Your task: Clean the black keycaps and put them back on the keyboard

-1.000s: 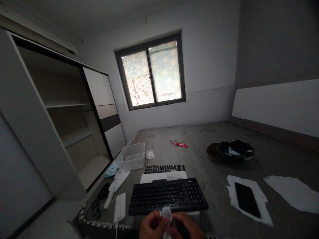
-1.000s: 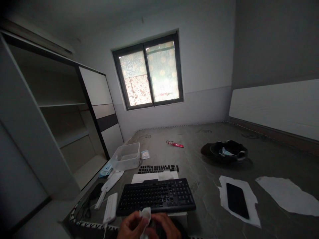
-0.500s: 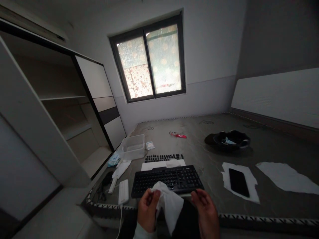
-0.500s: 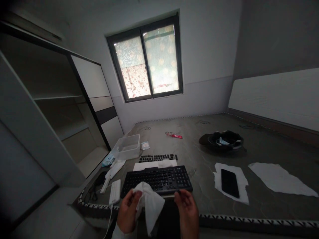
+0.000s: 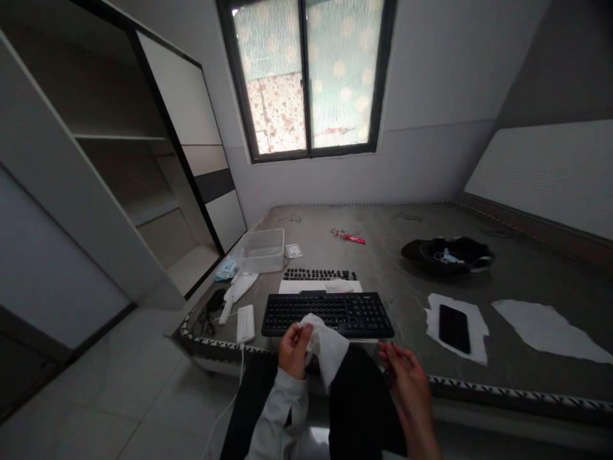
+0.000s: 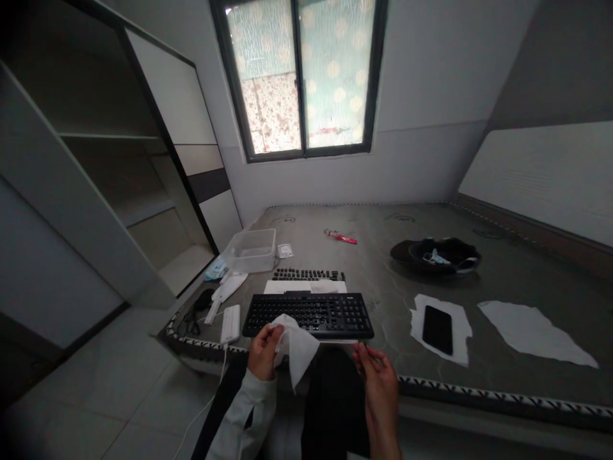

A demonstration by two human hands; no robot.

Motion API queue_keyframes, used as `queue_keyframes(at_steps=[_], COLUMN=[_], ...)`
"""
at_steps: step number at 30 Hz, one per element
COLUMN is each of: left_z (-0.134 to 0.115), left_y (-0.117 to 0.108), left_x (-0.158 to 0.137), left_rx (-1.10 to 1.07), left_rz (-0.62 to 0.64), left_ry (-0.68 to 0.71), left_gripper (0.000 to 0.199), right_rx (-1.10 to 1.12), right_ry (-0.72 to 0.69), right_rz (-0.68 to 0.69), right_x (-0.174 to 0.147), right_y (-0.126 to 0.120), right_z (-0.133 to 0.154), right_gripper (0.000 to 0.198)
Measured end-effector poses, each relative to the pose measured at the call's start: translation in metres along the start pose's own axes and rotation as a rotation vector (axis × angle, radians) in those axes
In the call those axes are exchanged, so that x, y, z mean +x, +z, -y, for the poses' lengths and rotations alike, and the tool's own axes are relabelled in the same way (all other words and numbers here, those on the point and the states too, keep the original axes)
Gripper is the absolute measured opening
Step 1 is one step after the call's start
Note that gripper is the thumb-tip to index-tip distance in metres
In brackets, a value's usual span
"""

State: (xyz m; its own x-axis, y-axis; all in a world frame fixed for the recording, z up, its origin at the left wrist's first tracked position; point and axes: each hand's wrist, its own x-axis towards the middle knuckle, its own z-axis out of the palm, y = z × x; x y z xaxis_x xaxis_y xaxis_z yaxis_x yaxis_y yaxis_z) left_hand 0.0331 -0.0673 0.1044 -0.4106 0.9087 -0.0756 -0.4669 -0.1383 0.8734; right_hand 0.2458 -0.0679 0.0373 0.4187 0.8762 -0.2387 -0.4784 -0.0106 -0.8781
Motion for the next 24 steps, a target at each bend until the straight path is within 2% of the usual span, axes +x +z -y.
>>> queue_keyframes(at_steps=[2,4,5,9,13,15,24], left_z=[0.016,0.036,0.047,0.082,0.094,0.095,0.096], left_y=[-0.009,-0.020,-0.026,-0.046,-0.055,-0.054,-0.053], left_x=[0.011,0.020,0.025,0.039,0.049,0.051,0.052], left_rx=[-0.067,-0.154,-0.201,-0.290,-0.329,-0.318,-0.224], left_rz=[-0.005,-0.004,-0.055,-0.102,-0.136,-0.131,-0.141], left_ry=[-0.090,-0.242,-0.278,-0.385,-0.362,-0.315,-0.266], left_gripper=[0.048,0.059,0.062,0.057,0.059,0.061,0.061], right_rx=[-0.052,-0.135,-0.197,-0.577,-0.971,-1.086,-1.206], right_ry=[-0.014,-0.036,-0.054,-0.217,-0.341,-0.359,-0.266], right_rz=[-0.002,0.009,0.023,0.166,0.303,0.348,0.444], right_x=[0.005,0.013,0.019,0.050,0.081,0.094,0.119], right_y=[0.001,0.005,0.009,0.030,0.050,0.056,0.069], right_z=[-0.002,-0.004,-0.004,0.000,0.008,0.011,0.009], right_gripper=[0.049,0.050,0.049,0.041,0.031,0.027,0.019])
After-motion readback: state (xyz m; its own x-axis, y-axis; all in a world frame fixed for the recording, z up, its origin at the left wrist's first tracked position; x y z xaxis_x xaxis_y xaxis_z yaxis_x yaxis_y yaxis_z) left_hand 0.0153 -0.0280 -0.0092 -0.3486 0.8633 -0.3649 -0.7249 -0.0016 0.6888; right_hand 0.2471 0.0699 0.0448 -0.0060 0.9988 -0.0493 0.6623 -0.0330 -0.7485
